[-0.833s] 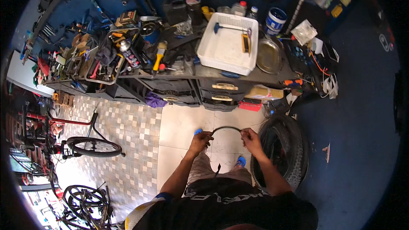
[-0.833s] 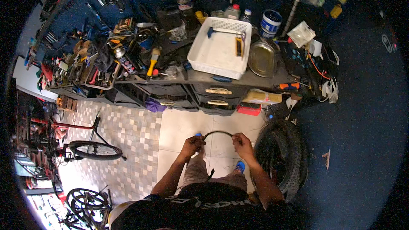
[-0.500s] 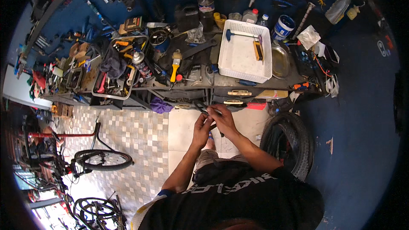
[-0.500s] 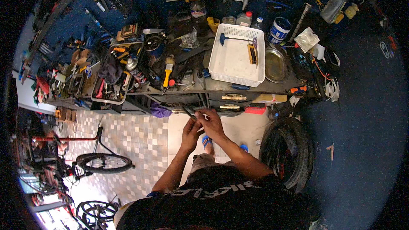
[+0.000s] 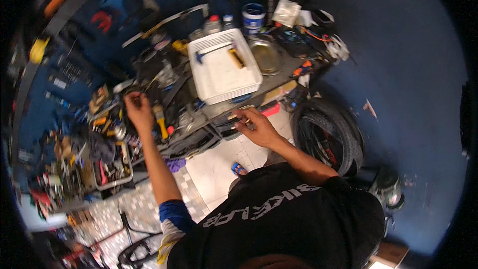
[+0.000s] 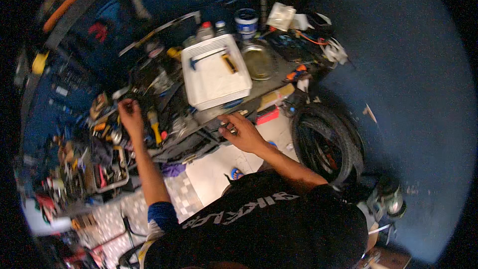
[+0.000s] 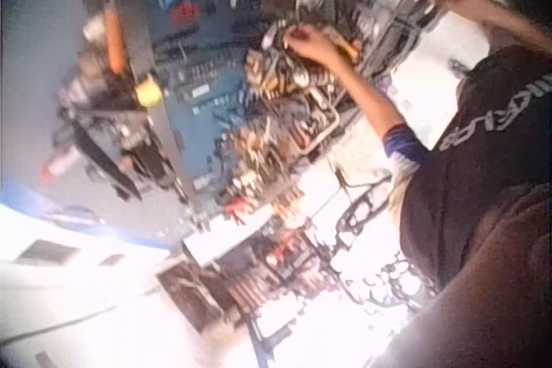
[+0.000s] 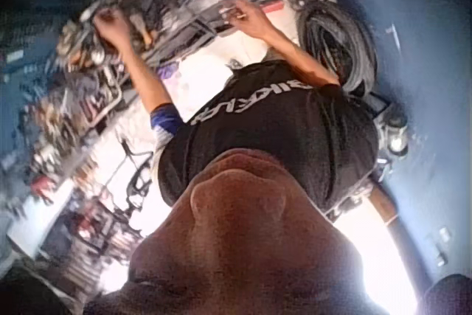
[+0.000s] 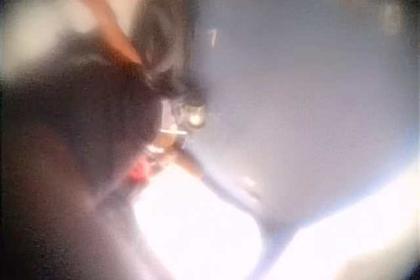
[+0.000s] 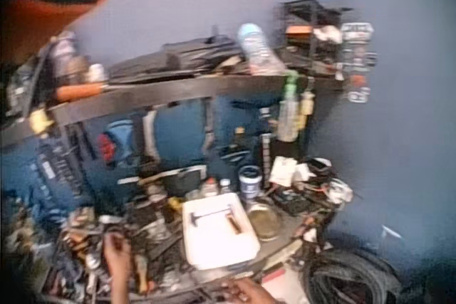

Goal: The person cleans a bicycle cassette with a brush and solvent, then wipes the handlebars of a bicycle with a cloth. The cassette is handled and brushed on a workbench, and the handlebars are wiped while the bicycle is mounted on a stand.

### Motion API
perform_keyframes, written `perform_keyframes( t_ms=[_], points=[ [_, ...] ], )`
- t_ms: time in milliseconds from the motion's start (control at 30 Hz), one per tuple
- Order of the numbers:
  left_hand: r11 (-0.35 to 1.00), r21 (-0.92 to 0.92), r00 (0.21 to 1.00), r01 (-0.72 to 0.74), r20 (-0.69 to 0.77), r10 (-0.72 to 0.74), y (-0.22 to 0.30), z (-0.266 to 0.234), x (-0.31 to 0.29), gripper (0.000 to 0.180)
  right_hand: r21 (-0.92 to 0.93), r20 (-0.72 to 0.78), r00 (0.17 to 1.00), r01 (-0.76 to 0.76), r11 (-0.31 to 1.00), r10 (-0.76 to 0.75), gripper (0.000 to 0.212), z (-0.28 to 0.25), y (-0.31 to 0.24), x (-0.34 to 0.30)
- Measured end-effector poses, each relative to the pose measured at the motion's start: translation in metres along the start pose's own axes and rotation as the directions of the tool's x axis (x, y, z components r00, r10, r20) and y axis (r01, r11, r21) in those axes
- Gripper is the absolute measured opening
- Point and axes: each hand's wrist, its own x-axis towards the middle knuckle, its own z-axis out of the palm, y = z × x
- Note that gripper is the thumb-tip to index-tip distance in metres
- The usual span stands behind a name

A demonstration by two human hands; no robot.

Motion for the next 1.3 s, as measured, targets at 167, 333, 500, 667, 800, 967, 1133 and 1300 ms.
perform_keyframes(
  t_ms=[167, 333, 500, 667, 800, 967, 1133, 1300],
  points=[
    [0.884, 0.441, 0.947, 0.155, 0.188, -0.26, -0.006, 0.035, 0.032, 0.065, -0.178, -0.194, 0.981, -0.015, 0.984, -0.02, 0.041, -0.072, 0.027, 0.005],
    [0.986, 0.061, 0.985, 0.152, 0.07, -0.156, 0.052, 0.072, -0.026, 0.05, -0.394, -0.384, 0.916, -0.05, 0.918, -0.115, 0.038, -0.178, 0.08, 0.04],
    [0.945, -0.081, 0.946, 0.316, 0.098, -0.308, 0.119, 0.115, -0.097, 0.038, -0.699, -0.463, 0.83, -0.126, 0.704, -0.311, 0.039, -0.342, 0.159, 0.139],
    [0.806, -0.214, 0.834, 0.552, 0.135, -0.535, 0.202, 0.186, -0.127, 0.029, -0.805, -0.52, 0.839, -0.418, 0.422, -0.159, 0.056, -0.486, 0.245, 0.239],
    [0.892, -0.136, 0.902, 0.431, 0.055, -0.428, 0.226, 0.228, -0.144, 0.028, -0.831, -0.484, 0.874, -0.442, 0.338, -0.048, 0.071, -0.527, 0.288, 0.27],
    [0.872, -0.088, 0.875, 0.482, 0.09, -0.475, 0.258, 0.263, -0.148, 0.028, -0.838, -0.464, 0.867, -0.365, 0.405, -0.179, 0.081, -0.539, 0.303, 0.268],
    [0.919, -0.013, 0.914, 0.395, 0.11, -0.391, 0.266, 0.283, -0.138, 0.026, -0.779, -0.474, 0.829, -0.237, 0.58, -0.298, 0.088, -0.539, 0.294, 0.235],
    [0.92, -0.025, 0.906, 0.39, 0.188, -0.379, 0.287, 0.322, -0.134, 0.023, -0.753, -0.473, 0.851, -0.255, 0.607, -0.229, 0.091, -0.536, 0.299, 0.196]
  ],
)
